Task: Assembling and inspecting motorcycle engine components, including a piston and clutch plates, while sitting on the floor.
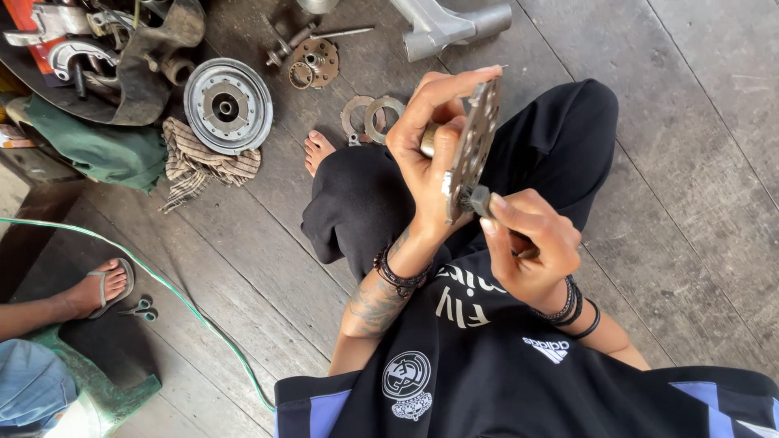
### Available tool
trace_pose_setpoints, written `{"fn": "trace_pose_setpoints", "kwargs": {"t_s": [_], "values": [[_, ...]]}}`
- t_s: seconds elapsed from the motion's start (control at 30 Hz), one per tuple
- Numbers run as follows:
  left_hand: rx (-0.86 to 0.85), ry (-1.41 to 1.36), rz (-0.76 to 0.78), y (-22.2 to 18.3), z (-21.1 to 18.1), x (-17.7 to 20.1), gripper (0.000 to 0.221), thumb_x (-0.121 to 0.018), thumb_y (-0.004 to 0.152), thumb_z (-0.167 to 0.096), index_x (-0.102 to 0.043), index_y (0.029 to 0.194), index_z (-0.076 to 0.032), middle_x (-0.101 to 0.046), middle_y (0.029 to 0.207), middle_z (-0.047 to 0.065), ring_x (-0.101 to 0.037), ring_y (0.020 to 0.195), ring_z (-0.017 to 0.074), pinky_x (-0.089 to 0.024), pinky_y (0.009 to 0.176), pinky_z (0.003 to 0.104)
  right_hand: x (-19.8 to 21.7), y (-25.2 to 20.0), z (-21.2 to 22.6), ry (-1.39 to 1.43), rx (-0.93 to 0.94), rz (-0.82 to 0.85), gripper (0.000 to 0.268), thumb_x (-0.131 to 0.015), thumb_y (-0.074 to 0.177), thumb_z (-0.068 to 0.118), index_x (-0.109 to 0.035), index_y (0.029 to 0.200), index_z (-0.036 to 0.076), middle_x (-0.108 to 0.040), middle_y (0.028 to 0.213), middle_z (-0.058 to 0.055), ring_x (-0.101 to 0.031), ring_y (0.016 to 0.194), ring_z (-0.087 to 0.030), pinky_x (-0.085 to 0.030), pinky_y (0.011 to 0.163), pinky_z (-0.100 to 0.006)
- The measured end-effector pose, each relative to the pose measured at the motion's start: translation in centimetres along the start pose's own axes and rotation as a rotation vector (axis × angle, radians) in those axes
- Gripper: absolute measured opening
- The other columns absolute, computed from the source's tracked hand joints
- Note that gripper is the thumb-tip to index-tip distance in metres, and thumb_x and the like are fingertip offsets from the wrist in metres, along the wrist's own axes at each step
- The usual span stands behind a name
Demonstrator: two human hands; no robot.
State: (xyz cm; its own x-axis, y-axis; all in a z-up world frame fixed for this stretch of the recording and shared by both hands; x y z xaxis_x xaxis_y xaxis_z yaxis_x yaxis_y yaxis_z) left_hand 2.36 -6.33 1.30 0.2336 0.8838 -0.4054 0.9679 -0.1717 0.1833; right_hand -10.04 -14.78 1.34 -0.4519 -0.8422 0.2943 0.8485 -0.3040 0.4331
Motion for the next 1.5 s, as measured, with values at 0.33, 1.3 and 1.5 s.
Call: {"fn": "trace_pose_setpoints", "kwargs": {"t_s": [0.33, 1.3, 1.5], "values": [[-0.025, 0.155, 0.096, -0.2, 0.0, -0.4, 0.048, -0.051, 0.082, 0.004, -0.073, 0.117, -0.02, -0.061, 0.096, -0.003, -0.037, 0.073, 0.0075, -0.034, 0.07, 0.02, 0.8, 1.2, 0.3, -0.026, 0.045, -0.116, 0.023, -0.065, 0.092, -0.016, -0.06, 0.113, -0.007, -0.058, 0.08, -0.011, -0.037, 0.06, -0.013, -0.031, 0.056, -0.027], [-0.013, 0.0, 0.059, 0.0, 0.6, -0.3, 0.051, -0.049, 0.086, 0.007, -0.074, 0.119, -0.023, -0.06, 0.099, -0.007, -0.033, 0.071, 0.0051, -0.028, 0.065, 0.02, 0.5, 1.0, 0.4, -0.034, -0.003, -0.07, 0.022, -0.066, 0.091, -0.019, -0.063, 0.11, -0.009, -0.06, 0.084, -0.012, -0.034, 0.058, -0.012, -0.027, 0.053, -0.026], [-0.011, -0.099, 0.069, -0.1, 0.8, 0.0, 0.029, -0.054, 0.099, -0.017, -0.074, 0.121, -0.018, -0.061, 0.101, -0.007, -0.032, 0.069, 0.0044, -0.026, 0.063, 0.021, 0.2, -0.6, -0.2, 0.038, 0.112, 0.078, 0.02, -0.072, 0.083, -0.008, -0.065, 0.101, -0.003, -0.071, 0.086, -0.017, -0.031, 0.046, -0.007, -0.027, 0.045, -0.022]]}}
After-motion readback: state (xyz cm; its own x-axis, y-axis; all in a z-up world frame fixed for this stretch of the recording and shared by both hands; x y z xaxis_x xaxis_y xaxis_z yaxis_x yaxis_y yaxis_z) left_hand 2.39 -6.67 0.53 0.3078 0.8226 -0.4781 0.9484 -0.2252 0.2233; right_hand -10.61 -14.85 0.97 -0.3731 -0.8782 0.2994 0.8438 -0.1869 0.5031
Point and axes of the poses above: each hand's wrist, its own y-axis towards the middle knuckle, its own x-axis out of the back of the hand, z = x × y, the point moved 5 cm from there along y, towards the middle knuckle
